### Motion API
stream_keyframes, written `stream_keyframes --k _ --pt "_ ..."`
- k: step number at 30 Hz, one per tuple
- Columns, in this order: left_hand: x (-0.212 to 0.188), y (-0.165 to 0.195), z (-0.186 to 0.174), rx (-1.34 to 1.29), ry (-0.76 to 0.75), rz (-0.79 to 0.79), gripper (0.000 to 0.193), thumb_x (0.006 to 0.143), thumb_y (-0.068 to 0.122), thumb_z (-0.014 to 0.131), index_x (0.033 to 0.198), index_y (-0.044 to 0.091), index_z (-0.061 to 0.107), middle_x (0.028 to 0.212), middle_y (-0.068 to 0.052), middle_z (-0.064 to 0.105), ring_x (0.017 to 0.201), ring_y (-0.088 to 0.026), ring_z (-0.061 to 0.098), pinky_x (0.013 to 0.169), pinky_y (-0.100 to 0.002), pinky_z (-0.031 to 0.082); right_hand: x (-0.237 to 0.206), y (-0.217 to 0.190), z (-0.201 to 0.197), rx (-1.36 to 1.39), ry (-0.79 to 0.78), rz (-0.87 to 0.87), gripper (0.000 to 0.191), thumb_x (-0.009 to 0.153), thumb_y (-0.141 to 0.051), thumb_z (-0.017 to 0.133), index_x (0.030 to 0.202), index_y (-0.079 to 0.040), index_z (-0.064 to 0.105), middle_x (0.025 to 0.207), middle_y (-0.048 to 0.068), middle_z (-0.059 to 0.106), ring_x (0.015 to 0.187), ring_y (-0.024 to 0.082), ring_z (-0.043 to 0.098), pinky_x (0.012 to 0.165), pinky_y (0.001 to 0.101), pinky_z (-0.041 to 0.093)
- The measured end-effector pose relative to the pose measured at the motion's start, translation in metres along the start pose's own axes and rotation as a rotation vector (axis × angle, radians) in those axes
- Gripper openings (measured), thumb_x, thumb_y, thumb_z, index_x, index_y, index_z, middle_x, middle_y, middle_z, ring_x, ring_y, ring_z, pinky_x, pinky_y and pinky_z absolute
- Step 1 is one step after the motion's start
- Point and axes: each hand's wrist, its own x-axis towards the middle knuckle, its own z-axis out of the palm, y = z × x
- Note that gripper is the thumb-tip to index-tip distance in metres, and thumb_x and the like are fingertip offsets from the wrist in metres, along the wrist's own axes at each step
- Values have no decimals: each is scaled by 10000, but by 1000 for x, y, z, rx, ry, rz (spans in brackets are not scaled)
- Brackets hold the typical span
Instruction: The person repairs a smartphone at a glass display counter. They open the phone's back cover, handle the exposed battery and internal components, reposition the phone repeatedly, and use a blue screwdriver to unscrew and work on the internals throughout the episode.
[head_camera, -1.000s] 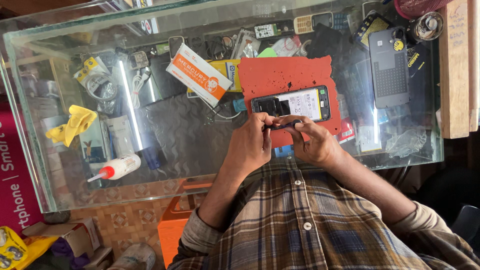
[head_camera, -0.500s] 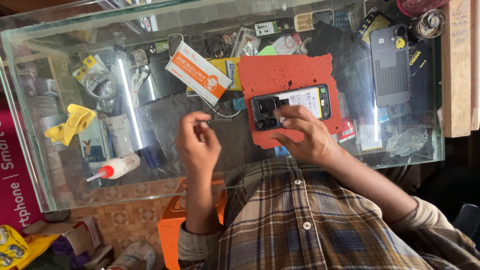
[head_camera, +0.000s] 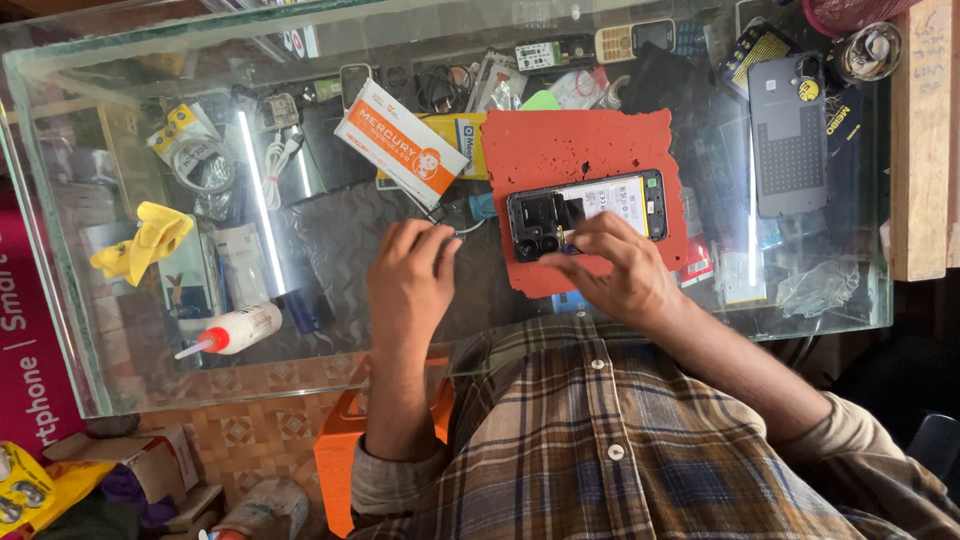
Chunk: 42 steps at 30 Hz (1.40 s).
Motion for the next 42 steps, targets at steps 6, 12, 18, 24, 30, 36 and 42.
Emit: stream_keyframes --k 6,12,18,24,30,36,42 --pt "8 -1 11 51 -71 25 136 839 51 763 874 69 633 880 -57 604 888 -287 636 709 -426 531 -2 5 0 56 32 77 693 899 -7 886 1330 -51 345 974 139 634 880 268 741 687 365 609" --pt "11 -4 20 133 -86 30 199 792 57 775 811 86 578 830 -64 581 842 -285 627 652 -429 531 2 0 -2 218 -27 60 578 969 133 703 1357 -80 332 1127 154 685 992 313 790 753 346 680" --pt "10 -4 8 52 -116 -22 140 835 58 754 866 77 619 853 -61 624 848 -287 652 665 -434 534 12 -7 -10 310 -46 -29 564 829 161 631 1269 -40 340 1066 259 633 960 387 711 723 451 611" --pt "11 -3 -1 12 -81 -46 99 885 60 723 964 58 663 910 -58 660 875 -277 673 722 -419 549 11 -12 -6 -50 4 67 597 820 1 877 1172 -110 409 934 185 690 850 308 721 635 393 593" --pt "10 -2 2 78 -123 3 82 883 90 754 900 81 675 878 -43 639 877 -271 652 692 -425 539 13 -10 -3 66 58 -23 599 907 78 811 1278 -73 365 995 139 692 891 277 737 681 374 590" --pt "12 -5 16 173 -110 50 156 820 72 752 806 72 597 827 -59 592 851 -265 638 662 -410 543 11 -10 -8 230 -44 -44 584 797 154 662 1243 -50 346 1073 239 663 928 362 726 711 413 616" --pt "9 -11 27 179 -53 102 196 806 47 771 835 52 578 841 -83 594 839 -276 642 650 -406 547 2 -2 0 -15 84 -21 675 857 -30 906 1259 -76 366 1027 157 664 871 314 710 667 392 583"
